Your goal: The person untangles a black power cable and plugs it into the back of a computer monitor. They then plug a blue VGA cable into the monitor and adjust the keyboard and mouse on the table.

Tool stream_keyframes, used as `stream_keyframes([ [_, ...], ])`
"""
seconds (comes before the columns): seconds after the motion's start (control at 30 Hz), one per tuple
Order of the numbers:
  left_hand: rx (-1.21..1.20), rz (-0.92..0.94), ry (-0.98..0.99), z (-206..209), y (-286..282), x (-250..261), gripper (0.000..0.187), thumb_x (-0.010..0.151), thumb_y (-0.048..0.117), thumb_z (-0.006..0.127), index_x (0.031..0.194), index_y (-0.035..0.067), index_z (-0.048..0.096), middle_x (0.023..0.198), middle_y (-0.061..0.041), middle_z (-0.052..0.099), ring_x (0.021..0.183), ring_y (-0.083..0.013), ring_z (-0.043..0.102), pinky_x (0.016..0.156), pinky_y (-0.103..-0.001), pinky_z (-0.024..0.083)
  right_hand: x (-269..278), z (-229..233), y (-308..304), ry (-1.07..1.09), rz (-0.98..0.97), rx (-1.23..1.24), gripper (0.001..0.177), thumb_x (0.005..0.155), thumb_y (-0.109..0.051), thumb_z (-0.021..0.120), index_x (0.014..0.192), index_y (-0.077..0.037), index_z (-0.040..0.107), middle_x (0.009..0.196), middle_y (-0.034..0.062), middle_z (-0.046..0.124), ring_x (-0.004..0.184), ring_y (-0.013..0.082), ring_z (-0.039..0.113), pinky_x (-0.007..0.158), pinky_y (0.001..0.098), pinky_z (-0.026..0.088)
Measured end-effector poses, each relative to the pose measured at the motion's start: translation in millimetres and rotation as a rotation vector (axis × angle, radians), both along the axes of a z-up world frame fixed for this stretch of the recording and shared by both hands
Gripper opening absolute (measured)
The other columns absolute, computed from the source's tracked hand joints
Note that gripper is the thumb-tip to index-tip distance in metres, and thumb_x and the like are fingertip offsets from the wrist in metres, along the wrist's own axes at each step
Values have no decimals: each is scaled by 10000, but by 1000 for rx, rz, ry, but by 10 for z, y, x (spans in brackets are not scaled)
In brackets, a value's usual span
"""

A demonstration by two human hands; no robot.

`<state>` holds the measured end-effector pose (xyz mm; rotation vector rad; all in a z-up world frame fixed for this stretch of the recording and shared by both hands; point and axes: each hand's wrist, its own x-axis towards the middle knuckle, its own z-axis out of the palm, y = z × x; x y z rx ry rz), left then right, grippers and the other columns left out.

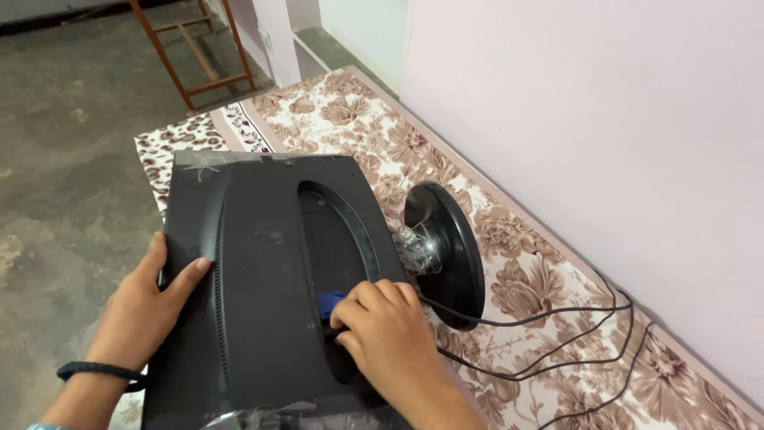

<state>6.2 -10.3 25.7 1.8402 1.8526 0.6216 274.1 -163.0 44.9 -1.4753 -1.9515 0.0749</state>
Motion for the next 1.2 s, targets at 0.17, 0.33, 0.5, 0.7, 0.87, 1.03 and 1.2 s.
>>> stream_keyframes([
  [0.17, 61, -44, -24, 259, -79, 132, 895, 901, 510, 657, 1578, 16, 345, 1198, -322, 676, 1092, -418, 686, 913, -464, 533, 59, 88, -95, 4, -45, -9, 120, 775, -146, 789, 867, -105, 722, 872, -7, 680, 912, 216, 598, 916, 384, 414],
  [0.33, 80, -106, -152, 576, -214, 256, 661, 899, 373, 687, 1438, 21, 536, 1032, -232, 745, 863, -316, 737, 761, -422, 569, 152, 150, -202, -3, -92, 48, 119, 775, -147, 780, 879, -108, 736, 901, -22, 708, 941, 212, 603, 927, 384, 414],
  [0.5, 44, -150, -363, 910, -324, 417, 486, 915, 227, 699, 1363, 52, 625, 907, -187, 751, 740, -231, 695, 639, -378, 562, 317, 197, -266, 34, -132, 36, 115, 783, -148, 767, 895, -126, 757, 916, -40, 731, 961, 199, 613, 957, 378, 409],
  [0.7, 2, -237, -573, 1149, -405, 631, 509, 943, 121, 666, 1445, 73, 595, 895, -181, 752, 692, -211, 709, 571, -356, 576, 523, 218, -325, 57, -156, 41, 120, 786, -136, 757, 905, -121, 765, 936, -28, 739, 973, 205, 622, 937, 380, 404],
  [0.87, -12, -297, -639, 1291, -433, 788, 547, 921, 108, 626, 1458, 76, 527, 859, -163, 740, 669, -204, 701, 519, -337, 554, 645, 234, -390, 95, -200, 0, 120, 795, -143, 754, 910, -111, 762, 944, -22, 742, 960, 205, 632, 899, 369, 404],
  [1.03, 10, -317, -575, 1371, -467, 927, 517, 939, 117, 632, 1439, 23, 541, 873, -176, 732, 658, -224, 704, 498, -350, 550, 757, 246, -408, 108, -197, 6, 113, 811, -123, 741, 922, -105, 758, 951, -16, 743, 968, 207, 633, 898, 363, 401],
  [1.2, 57, -303, -567, 1433, -467, 1047, 560, 932, 125, 665, 1444, -8, 479, 907, -196, 737, 706, -212, 689, 558, -335, 538, 833, 260, -383, 103, -184, 8, 146, 803, -113, 741, 948, -98, 748, 968, -8, 741, 981, 209, 639, 874, 354, 408],
])
